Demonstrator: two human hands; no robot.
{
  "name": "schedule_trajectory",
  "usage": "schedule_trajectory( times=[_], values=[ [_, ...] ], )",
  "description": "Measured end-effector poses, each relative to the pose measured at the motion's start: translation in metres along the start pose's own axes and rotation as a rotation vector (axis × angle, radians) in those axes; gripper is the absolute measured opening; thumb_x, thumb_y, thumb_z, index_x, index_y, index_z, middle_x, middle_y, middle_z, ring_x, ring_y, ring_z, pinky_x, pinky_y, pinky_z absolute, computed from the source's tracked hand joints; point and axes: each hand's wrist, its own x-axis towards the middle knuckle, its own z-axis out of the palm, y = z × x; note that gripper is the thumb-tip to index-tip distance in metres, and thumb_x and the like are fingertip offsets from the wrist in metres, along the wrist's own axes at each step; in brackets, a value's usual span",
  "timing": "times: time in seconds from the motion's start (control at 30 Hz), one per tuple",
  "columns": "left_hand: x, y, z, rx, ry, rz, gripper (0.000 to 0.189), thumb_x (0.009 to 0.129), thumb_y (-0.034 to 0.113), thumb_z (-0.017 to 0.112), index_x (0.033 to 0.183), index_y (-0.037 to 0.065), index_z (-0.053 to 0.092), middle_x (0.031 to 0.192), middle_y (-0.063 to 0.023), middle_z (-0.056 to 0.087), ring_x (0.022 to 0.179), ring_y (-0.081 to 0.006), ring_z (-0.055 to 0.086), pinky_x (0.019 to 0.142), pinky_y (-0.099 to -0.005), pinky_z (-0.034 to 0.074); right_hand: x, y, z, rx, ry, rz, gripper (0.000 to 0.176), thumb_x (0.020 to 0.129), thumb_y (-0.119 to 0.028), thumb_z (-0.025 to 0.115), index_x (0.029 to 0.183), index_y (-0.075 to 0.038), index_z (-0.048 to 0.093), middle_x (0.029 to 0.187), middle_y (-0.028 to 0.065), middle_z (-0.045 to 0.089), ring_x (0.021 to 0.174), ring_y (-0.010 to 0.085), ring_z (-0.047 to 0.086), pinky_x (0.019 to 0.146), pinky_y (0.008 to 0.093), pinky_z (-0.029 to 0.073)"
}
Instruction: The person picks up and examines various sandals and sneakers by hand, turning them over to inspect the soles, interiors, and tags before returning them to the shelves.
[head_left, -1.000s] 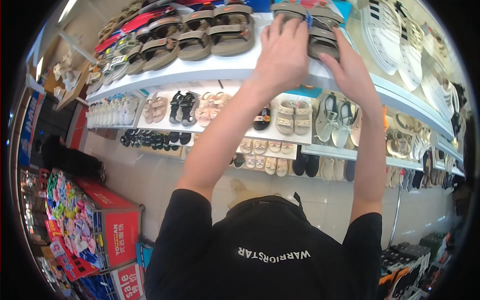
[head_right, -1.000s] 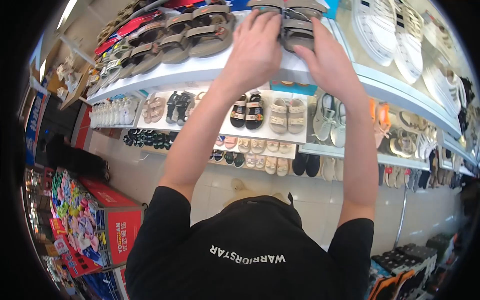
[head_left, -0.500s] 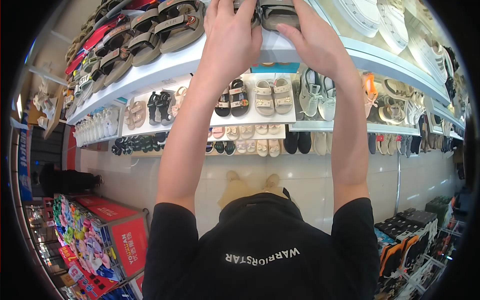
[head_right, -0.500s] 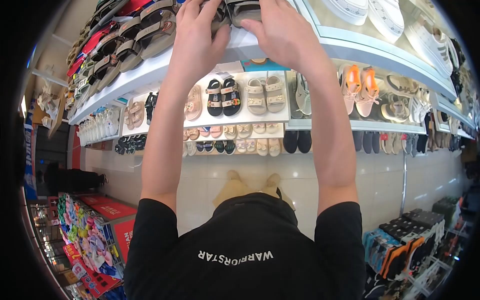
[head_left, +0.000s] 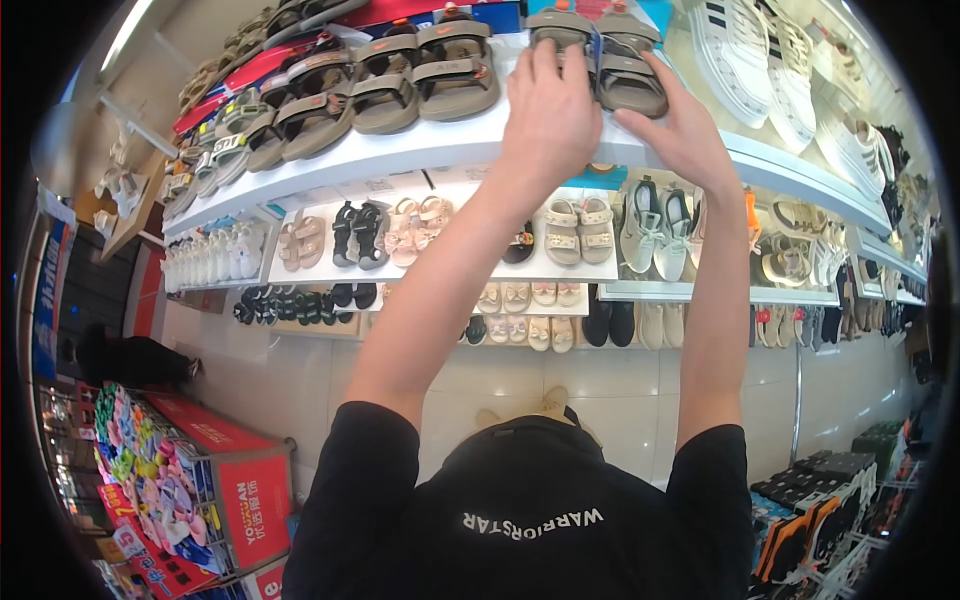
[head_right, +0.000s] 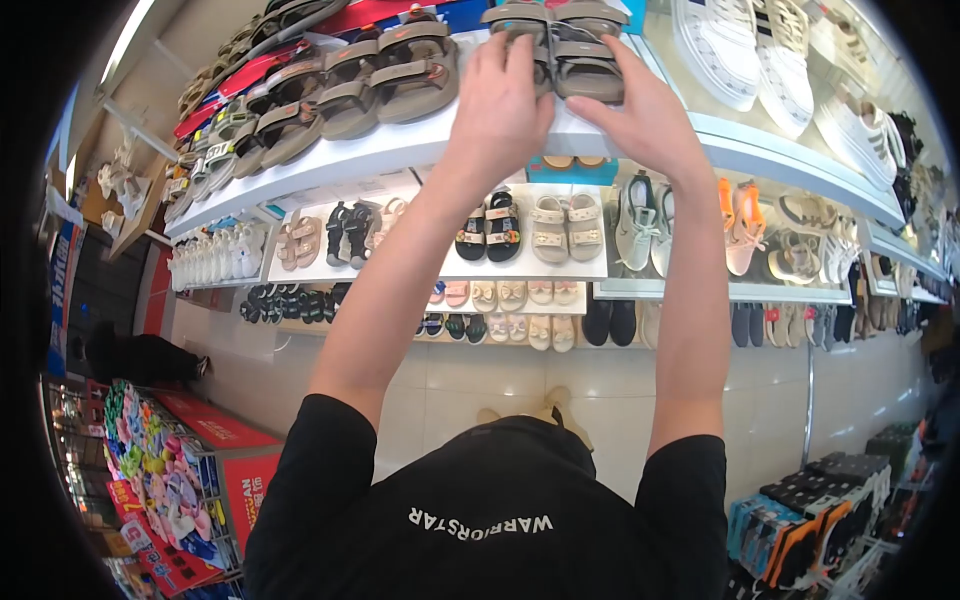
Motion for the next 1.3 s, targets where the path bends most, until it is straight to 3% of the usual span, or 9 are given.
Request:
schedule_trajectory(
  times=[0.57,0.83,1.0,1.07,1.13,1.2,1.23,1.27,1.3],
  values=[
    [-0.108,0.025,-0.076,-0.367,0.033,0.031,0.069,0.077,0.005,0.071,0.137,-0.009,0.042,0.147,-0.0397,0.030,0.135,-0.0568,0.037,0.112,-0.0554,0.036,0.010,0.025,0.006,-0.008,0.006,0.008,0.070,0.090,-0.026,0.075,0.147,0.000,0.044,0.137,0.0174,0.058,0.126,0.0230,0.054,0.106,0.0340,0.040],
    [-0.354,-0.027,-0.124,-0.538,-1.159,-0.521,0.055,0.090,0.023,0.068,0.136,-0.002,0.050,0.128,-0.0228,0.058,0.118,-0.0394,0.058,0.098,-0.0446,0.049,-0.007,0.011,0.020,-0.193,0.171,0.045,0.062,0.094,-0.028,0.070,0.145,-0.002,0.048,0.138,0.0161,0.058,0.130,0.0250,0.054,0.107,0.0360,0.041],
    [-0.503,-0.037,-0.183,-0.580,-1.111,-0.724,0.064,0.088,0.032,0.072,0.138,-0.002,0.052,0.131,-0.0255,0.061,0.119,-0.0373,0.061,0.098,-0.0421,0.051,-0.082,-0.042,0.077,-0.314,0.630,0.065,0.037,0.096,-0.017,0.068,0.127,0.001,0.060,0.119,0.0108,0.067,0.110,0.0205,0.062,0.096,0.0331,0.047],
    [-0.528,-0.039,-0.209,-0.705,-0.996,-1.162,0.064,0.088,0.033,0.072,0.138,-0.003,0.052,0.130,-0.0249,0.062,0.113,-0.0361,0.066,0.095,-0.0405,0.053,-0.137,-0.022,0.128,0.139,0.673,0.268,0.024,0.096,-0.012,0.066,0.116,0.001,0.063,0.108,0.0079,0.067,0.100,0.0174,0.062,0.092,0.0310,0.048],
    [-0.547,-0.043,-0.227,-0.705,-0.942,-1.231,0.063,0.087,0.032,0.072,0.136,-0.003,0.054,0.128,-0.0261,0.063,0.114,-0.0370,0.065,0.097,-0.0414,0.052,-0.196,-0.026,0.199,0.137,0.414,0.385,0.017,0.098,-0.010,0.063,0.112,0.000,0.064,0.100,0.0067,0.065,0.093,0.0160,0.061,0.085,0.0315,0.050],
    [-0.557,-0.054,-0.238,-0.689,-0.887,-1.292,0.061,0.086,0.031,0.073,0.133,-0.003,0.056,0.125,-0.0273,0.064,0.116,-0.0378,0.063,0.099,-0.0423,0.050,-0.240,-0.076,0.256,-0.009,-0.340,0.601,0.024,0.092,-0.020,0.067,0.108,-0.001,0.064,0.101,0.0133,0.067,0.092,0.0215,0.064,0.081,0.0350,0.051],
    [-0.560,-0.060,-0.241,-0.687,-0.879,-1.280,0.060,0.086,0.032,0.073,0.133,-0.002,0.056,0.123,-0.0271,0.065,0.114,-0.0379,0.064,0.098,-0.0423,0.051,-0.259,-0.071,0.280,-0.083,-0.934,0.557,0.040,0.089,-0.031,0.072,0.113,0.000,0.064,0.099,0.0159,0.068,0.090,0.0264,0.065,0.081,0.0372,0.053],
    [-0.562,-0.066,-0.245,-0.687,-0.877,-1.267,0.060,0.086,0.032,0.072,0.133,-0.002,0.056,0.120,-0.0270,0.066,0.113,-0.0380,0.065,0.096,-0.0423,0.051,-0.306,-0.053,0.301,-0.012,-1.053,0.048,0.055,0.086,-0.040,0.074,0.122,0.001,0.063,0.104,0.0184,0.070,0.094,0.0293,0.068,0.084,0.0379,0.055],
    [-0.558,-0.072,-0.250,-0.684,-0.880,-1.272,0.060,0.086,0.032,0.072,0.133,-0.002,0.056,0.120,-0.0270,0.066,0.113,-0.0380,0.065,0.096,-0.0423,0.051,-0.303,-0.076,0.312,0.027,-1.297,0.181,0.060,0.086,-0.040,0.075,0.127,0.001,0.061,0.109,0.0197,0.070,0.097,0.0303,0.069,0.086,0.0381,0.055]
  ],
)
